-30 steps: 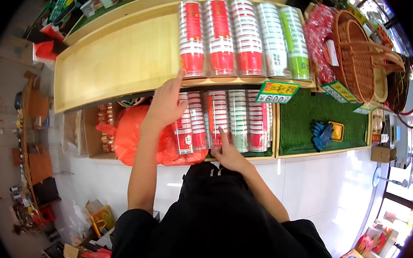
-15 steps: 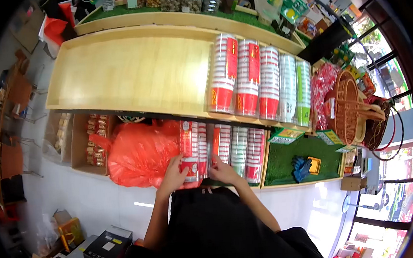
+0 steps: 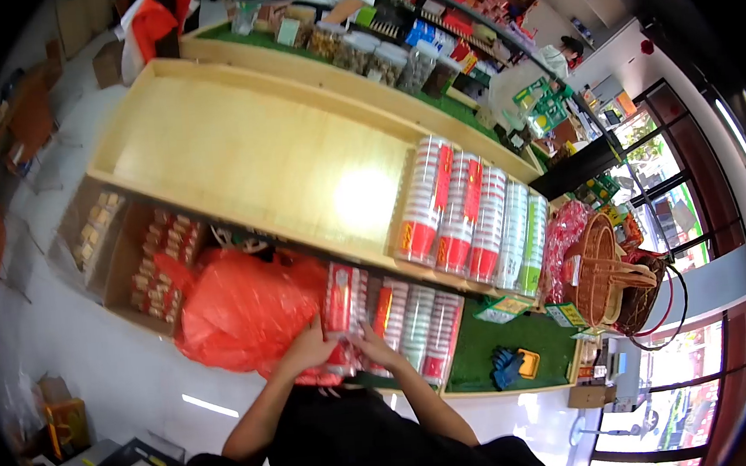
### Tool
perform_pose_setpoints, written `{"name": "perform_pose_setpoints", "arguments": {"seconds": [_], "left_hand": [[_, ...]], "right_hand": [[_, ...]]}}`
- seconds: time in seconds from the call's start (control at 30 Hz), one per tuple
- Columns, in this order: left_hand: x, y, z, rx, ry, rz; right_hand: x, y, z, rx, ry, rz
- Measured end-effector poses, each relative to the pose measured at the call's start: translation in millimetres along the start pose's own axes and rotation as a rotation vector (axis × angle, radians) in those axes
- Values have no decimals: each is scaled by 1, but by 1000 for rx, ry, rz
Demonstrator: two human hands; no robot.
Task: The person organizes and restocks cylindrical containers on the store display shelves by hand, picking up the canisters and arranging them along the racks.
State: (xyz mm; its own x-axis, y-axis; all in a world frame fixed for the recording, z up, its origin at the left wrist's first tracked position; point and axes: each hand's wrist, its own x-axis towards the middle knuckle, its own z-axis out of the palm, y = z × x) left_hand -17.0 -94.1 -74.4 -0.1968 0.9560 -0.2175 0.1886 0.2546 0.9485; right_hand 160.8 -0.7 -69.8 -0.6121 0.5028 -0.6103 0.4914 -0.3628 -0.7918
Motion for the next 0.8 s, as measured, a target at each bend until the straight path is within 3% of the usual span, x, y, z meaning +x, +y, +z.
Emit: {"name": "perform_pose_setpoints", "arguments": {"seconds": [0.03,0.07,0.1,0.13,0.2,0.3,0.4,0.5,0.6,0.67,0.8], "left_hand": [[5,-12,1,-91,-98,-180],[6,-16,0,-172,-146,-70],[0,12,-13,-161,-195,-149],[17,-46,3,-248,-295,-148],[11,-8,-29,-211,-493,-370],[7,-11,-40,-390,-483,-390],[-4,7,-64,-348,-535,-308],[-19,17,-82,-313,-607,-138],[-23,12,-91,-268,-596,-122],[-28,35,-103,-285,-622,-148],[-38,39,-114,-611,-726,-3]], "right_hand": [[2,1,-3,-4,-24,28],[2,9,-5,-7,-48,63],[-1,9,-4,60,-17,78],[-4,9,1,129,6,92],[-9,10,2,136,32,61],[-11,13,4,254,27,73],[-27,-5,12,379,13,41],[-39,-25,14,141,-88,53],[-57,-59,17,-38,-126,-13],[-50,-52,20,60,-148,-129],[-55,-64,19,-50,-220,-198]]}}
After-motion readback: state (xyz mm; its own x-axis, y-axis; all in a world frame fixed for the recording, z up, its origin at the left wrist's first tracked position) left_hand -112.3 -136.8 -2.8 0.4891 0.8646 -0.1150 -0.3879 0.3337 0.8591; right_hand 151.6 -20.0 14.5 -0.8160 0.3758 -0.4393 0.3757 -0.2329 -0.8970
